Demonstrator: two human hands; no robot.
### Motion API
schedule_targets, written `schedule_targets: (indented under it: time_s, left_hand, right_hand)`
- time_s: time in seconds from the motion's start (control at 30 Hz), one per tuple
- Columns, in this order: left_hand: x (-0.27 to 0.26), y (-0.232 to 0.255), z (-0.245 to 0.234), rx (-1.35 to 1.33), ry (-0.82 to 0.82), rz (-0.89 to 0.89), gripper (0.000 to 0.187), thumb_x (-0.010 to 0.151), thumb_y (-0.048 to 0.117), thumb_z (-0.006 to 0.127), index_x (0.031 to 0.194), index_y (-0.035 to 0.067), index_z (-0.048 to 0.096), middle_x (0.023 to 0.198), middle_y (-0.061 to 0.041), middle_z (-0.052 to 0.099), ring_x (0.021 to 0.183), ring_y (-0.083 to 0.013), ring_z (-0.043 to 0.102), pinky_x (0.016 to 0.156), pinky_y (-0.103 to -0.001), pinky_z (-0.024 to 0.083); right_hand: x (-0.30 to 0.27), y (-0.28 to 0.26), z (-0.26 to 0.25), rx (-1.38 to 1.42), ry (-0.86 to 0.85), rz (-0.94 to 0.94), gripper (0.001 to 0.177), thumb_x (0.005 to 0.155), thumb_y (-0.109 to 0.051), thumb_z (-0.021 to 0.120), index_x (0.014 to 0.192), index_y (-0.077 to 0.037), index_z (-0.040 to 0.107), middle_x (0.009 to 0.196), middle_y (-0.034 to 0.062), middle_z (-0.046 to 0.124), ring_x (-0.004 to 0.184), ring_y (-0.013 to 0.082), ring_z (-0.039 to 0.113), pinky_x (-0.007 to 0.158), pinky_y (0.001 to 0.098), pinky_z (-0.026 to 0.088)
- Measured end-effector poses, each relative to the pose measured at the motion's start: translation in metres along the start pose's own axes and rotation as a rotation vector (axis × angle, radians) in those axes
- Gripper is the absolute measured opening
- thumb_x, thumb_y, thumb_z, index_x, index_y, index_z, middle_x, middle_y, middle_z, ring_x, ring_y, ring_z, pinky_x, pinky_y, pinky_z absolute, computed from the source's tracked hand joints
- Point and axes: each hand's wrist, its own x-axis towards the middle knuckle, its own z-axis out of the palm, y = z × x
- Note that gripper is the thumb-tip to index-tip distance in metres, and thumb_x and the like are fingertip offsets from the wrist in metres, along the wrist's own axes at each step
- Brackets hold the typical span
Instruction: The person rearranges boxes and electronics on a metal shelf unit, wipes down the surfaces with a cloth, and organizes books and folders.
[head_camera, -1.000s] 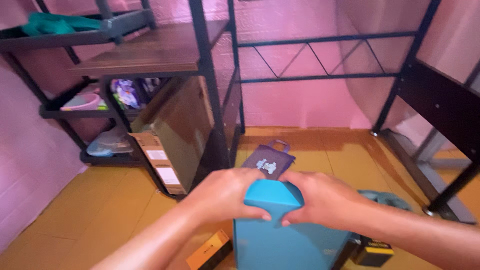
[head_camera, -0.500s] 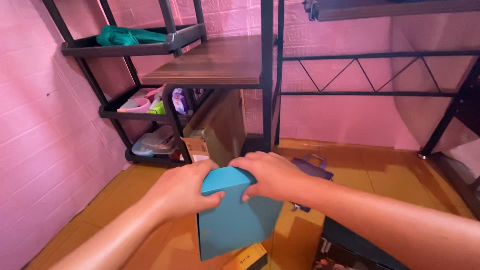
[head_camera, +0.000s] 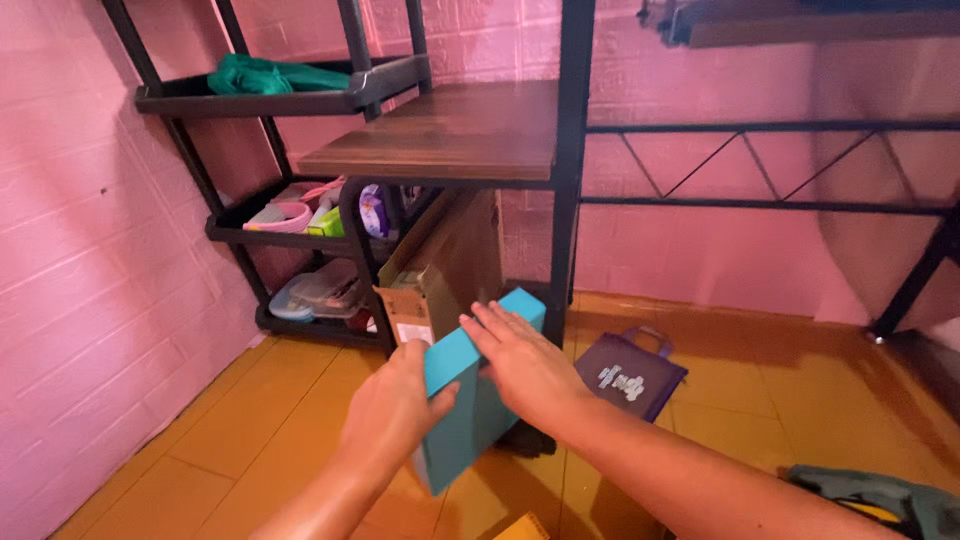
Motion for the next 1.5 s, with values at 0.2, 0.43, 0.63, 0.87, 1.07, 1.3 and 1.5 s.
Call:
schedule_targets:
  time_s: [0.2, 0.43, 0.63, 0.87, 1.07, 1.3, 1.5]
  left_hand:
    - [0.018, 0.009, 0.049, -0.044, -0.13, -0.268, 0.051, 0.087, 0.043, 0.075, 0.113, 0.005, 0.055, 0.101, -0.023, 0.071, 0.097, -0.0414, 0.07, 0.084, -0.05, 0.057]
    - [0.048, 0.009, 0.094, 0.016, 0.022, -0.302, 0.044, 0.087, 0.033, 0.073, 0.11, 0.001, 0.052, 0.106, -0.022, 0.066, 0.097, -0.0405, 0.071, 0.079, -0.049, 0.059]
    - [0.071, 0.005, 0.117, -0.03, 0.002, -0.334, 0.022, 0.101, 0.021, 0.054, 0.11, 0.001, 0.049, 0.109, -0.021, 0.061, 0.099, -0.0391, 0.069, 0.078, -0.046, 0.06]
    - [0.083, 0.02, 0.102, -0.026, -0.167, -0.321, 0.038, 0.104, 0.032, 0.048, 0.127, 0.002, 0.044, 0.123, -0.018, 0.055, 0.113, -0.0383, 0.062, 0.083, -0.045, 0.06]
    - [0.086, 0.023, 0.054, -0.072, -0.354, -0.273, 0.076, 0.099, 0.029, 0.055, 0.161, 0.013, 0.014, 0.137, -0.017, 0.045, 0.118, -0.0378, 0.059, 0.092, -0.048, 0.056]
    - [0.092, 0.013, 0.062, -0.102, -0.397, -0.262, 0.079, 0.094, 0.027, 0.059, 0.16, 0.018, 0.016, 0.166, -0.012, 0.019, 0.149, -0.0378, 0.026, 0.109, -0.047, 0.045]
    - [0.1, 0.019, 0.083, 0.139, -0.313, -0.076, 0.082, 0.092, 0.022, 0.059, 0.16, 0.001, 0.017, 0.168, -0.017, 0.01, 0.156, -0.0319, 0.01, 0.123, -0.05, 0.012]
  right_hand:
    - [-0.002, 0.02, 0.038, -0.058, 0.017, 0.104, 0.062, 0.084, 0.001, 0.058, 0.145, 0.002, 0.049, 0.154, 0.0247, 0.045, 0.145, 0.0389, 0.04, 0.118, 0.0426, 0.032]
    - [0.022, 0.047, 0.074, 0.116, 0.059, 0.261, 0.057, 0.083, -0.01, 0.061, 0.139, 0.002, 0.054, 0.148, 0.0287, 0.046, 0.14, 0.0479, 0.039, 0.114, 0.0468, 0.036]
    - [0.046, 0.061, 0.078, 0.162, -0.011, 0.397, 0.052, 0.092, -0.024, 0.06, 0.14, -0.003, 0.056, 0.155, 0.0239, 0.043, 0.145, 0.0461, 0.035, 0.117, 0.0458, 0.035]
    - [0.05, 0.076, 0.071, 0.143, -0.083, 0.423, 0.06, 0.093, -0.028, 0.062, 0.147, -0.005, 0.048, 0.16, 0.0201, 0.035, 0.148, 0.0432, 0.03, 0.118, 0.0446, 0.033]
    - [0.051, 0.083, 0.075, 0.1, -0.123, 0.36, 0.062, 0.093, -0.017, 0.06, 0.151, -0.002, 0.043, 0.162, 0.0223, 0.032, 0.149, 0.0446, 0.028, 0.12, 0.0465, 0.03]
    - [0.054, 0.089, 0.078, -0.015, -0.194, 0.227, 0.062, 0.095, -0.014, 0.057, 0.153, 0.0, 0.039, 0.163, 0.0231, 0.029, 0.15, 0.0456, 0.026, 0.121, 0.0482, 0.026]
    - [0.054, 0.109, 0.088, 0.04, -0.263, 0.358, 0.063, 0.094, -0.014, 0.058, 0.153, -0.003, 0.038, 0.165, 0.0234, 0.023, 0.15, 0.0482, 0.021, 0.122, 0.0462, 0.024]
